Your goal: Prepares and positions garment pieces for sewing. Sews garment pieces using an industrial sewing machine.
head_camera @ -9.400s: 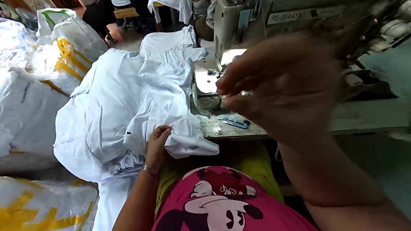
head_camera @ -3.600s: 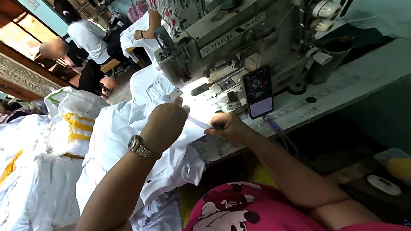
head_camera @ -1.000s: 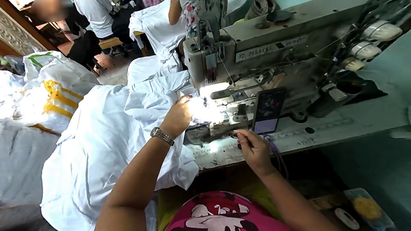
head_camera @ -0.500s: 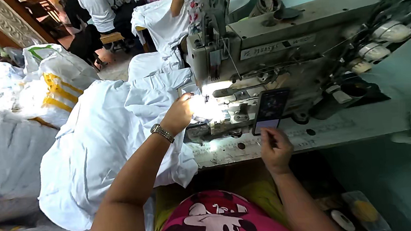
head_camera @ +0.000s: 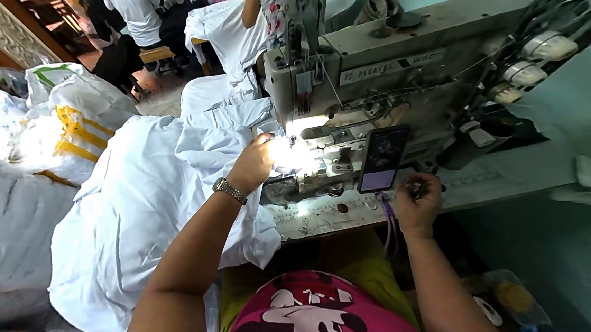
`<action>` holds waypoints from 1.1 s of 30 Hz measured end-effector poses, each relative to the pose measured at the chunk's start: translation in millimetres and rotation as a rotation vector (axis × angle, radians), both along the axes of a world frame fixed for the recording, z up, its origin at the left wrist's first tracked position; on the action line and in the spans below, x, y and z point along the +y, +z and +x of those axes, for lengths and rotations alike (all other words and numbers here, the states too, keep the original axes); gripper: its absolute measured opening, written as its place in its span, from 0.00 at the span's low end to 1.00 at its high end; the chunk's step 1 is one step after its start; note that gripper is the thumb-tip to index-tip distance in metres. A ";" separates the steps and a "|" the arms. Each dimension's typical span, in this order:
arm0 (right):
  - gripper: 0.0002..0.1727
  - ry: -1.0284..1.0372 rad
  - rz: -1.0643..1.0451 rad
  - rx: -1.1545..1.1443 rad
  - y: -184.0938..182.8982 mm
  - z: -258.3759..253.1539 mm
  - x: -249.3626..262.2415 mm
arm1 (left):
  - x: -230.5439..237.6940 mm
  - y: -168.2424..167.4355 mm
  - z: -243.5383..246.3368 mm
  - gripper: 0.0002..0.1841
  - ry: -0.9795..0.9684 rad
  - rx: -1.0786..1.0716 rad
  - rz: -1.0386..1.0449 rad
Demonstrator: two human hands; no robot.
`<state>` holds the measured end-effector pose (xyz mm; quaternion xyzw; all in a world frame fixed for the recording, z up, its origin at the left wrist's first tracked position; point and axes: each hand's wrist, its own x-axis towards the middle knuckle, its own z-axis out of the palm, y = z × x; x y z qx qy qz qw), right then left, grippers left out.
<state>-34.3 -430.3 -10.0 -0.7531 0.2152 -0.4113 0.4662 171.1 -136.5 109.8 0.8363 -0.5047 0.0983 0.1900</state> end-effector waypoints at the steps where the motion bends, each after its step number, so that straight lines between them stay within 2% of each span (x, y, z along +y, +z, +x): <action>1: 0.28 0.021 0.065 0.035 1.3 -0.9 -3.4 | 0.5 -0.1 0.3 0.12 0.004 0.005 0.002; 4: 0.41 0.093 0.177 0.156 0.8 -3.6 -19.3 | 0.9 -2.9 2.8 0.12 -0.009 0.014 -0.014; 8: 0.46 0.172 0.176 0.307 3.3 -4.6 -29.6 | 0.9 -6.4 4.9 0.12 -0.038 -0.034 -0.020; 19: 0.45 0.199 0.190 0.394 17.6 -3.0 -26.4 | -0.9 -4.0 1.5 0.13 0.024 0.000 -0.025; 24: 0.41 0.139 0.186 0.426 18.7 2.2 -21.6 | -1.1 -6.5 4.2 0.13 0.013 -0.011 -0.046; 29: 0.42 0.152 0.179 0.420 13.8 4.1 -25.7 | -2.2 3.0 16.0 0.15 -0.032 0.030 -0.047; 33: 0.41 0.128 0.188 0.432 14.1 4.5 -24.2 | -12.7 5.7 28.9 0.10 -0.024 0.029 -0.053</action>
